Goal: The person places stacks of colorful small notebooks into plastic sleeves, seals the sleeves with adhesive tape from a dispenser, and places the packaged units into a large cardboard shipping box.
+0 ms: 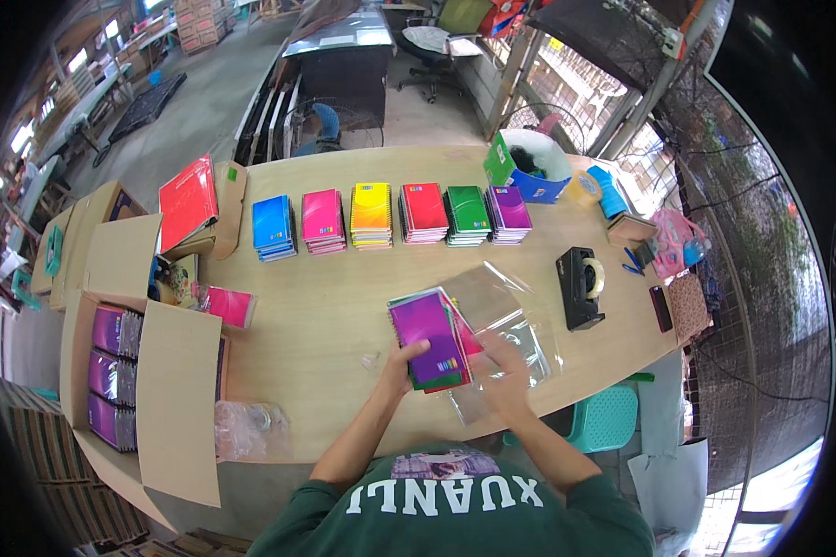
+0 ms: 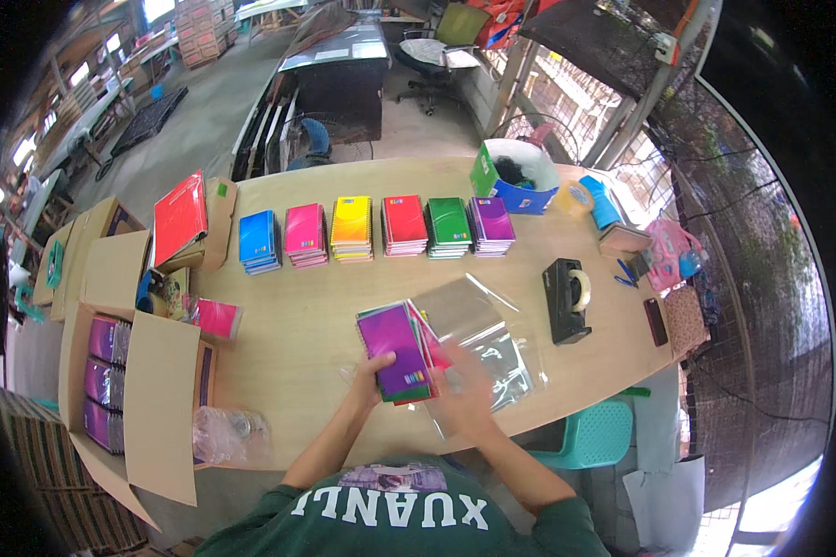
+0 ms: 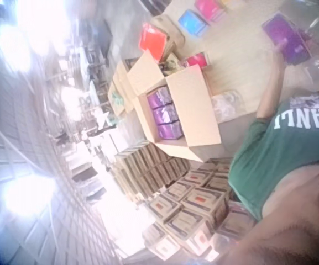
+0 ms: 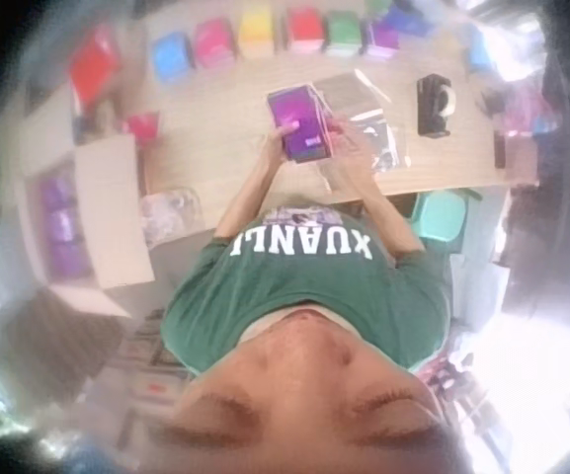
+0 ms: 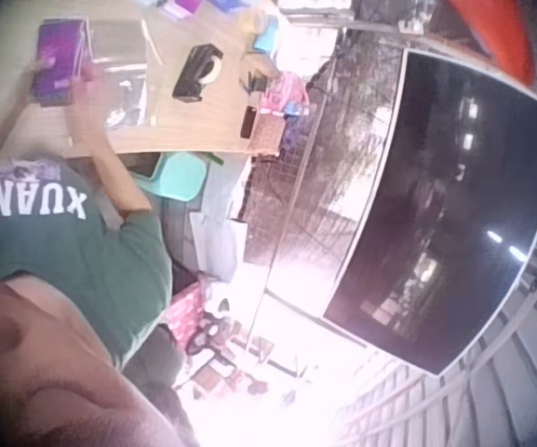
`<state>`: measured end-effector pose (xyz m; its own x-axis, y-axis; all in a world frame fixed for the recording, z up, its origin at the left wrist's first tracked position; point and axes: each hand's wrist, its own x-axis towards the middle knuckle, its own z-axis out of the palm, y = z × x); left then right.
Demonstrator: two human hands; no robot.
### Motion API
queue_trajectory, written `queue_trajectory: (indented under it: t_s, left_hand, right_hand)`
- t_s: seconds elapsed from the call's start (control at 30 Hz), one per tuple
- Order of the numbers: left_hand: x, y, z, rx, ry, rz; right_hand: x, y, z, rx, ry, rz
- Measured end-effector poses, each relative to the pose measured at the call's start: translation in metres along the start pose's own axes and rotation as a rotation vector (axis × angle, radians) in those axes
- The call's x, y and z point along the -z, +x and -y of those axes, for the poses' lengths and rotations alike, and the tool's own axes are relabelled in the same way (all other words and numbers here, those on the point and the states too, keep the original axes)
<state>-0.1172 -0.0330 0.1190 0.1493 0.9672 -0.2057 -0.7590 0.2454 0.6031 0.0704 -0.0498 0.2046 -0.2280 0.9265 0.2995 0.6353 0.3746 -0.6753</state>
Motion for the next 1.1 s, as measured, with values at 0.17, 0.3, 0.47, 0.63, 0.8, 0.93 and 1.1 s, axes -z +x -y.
queue_trajectory:
  t_s: [0.17,0.3,0.47,0.63,0.8,0.93,1.1]
  left_hand:
    - [-0.072,-0.033,-0.072,-0.558,1.271,0.866]
    - [-0.124,-0.056,-0.071,-0.756,1.693,1.179]
    - [-0.070,-0.014,0.037,-0.663,1.593,0.229]
    - [-0.033,0.029,0.123,-0.083,1.913,-0.262]
    - [-0.014,0.066,0.072,-0.033,2.191,0.058]
    - [-0.068,0.067,0.075,-0.452,1.029,0.221]
    - [-0.029,0.091,0.126,-0.521,0.808,-0.131]
  right_hand:
    - [0.049,-0.031,-0.050,-0.993,1.703,0.581]
    - [0.066,-0.068,-0.058,-0.933,1.345,0.597]
    - [0.063,-0.079,-0.098,-0.930,1.624,0.189]
    - [0.078,-0.047,-0.177,-0.594,1.275,-0.051]
    - [0.043,0.006,-0.228,-0.339,0.945,0.180]
    - [0.012,0.045,-0.232,-0.028,0.791,0.272]
    - [-0.015,0.059,-0.217,0.030,0.936,0.276]
